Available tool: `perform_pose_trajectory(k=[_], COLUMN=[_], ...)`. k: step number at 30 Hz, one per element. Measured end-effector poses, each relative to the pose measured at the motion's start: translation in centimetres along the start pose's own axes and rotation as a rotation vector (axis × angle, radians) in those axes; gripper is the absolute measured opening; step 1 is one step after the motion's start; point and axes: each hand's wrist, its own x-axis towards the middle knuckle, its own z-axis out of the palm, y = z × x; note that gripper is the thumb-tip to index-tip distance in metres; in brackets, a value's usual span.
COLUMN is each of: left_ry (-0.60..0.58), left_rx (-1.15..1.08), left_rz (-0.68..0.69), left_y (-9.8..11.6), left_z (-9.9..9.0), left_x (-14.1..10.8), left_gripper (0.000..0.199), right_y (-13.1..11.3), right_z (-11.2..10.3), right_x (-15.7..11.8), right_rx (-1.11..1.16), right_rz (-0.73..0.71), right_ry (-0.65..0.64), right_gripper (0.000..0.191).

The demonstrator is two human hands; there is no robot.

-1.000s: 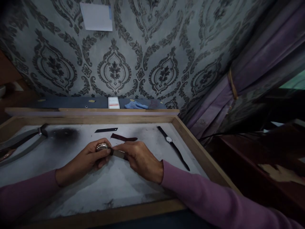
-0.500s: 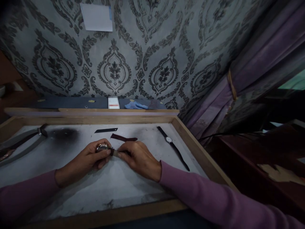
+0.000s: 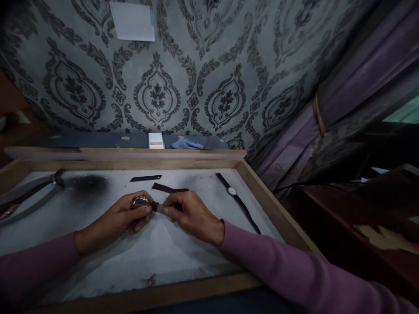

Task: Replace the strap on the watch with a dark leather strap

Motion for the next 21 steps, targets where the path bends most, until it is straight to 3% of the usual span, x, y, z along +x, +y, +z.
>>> perform_pose_trajectory(k=[13,21], left_ry=[0.010,-0.073], left_rx=[-0.216,-0.231], left_rz=[-0.068,-0.082], left_y=[1.1,0.9], left_z=[0.1,-0.4], left_x=[-0.1,-0.2], left_gripper=[0.008,0.019], right_y=[-0.1,-0.2], right_z=[-0.1,-0.3], right_x=[0.4,0.3], right_rx=[0.281,0.339], right_rz=[0.091,0.113], right_ry=[-0.050,-0.070], right_gripper=[0.022,0.026])
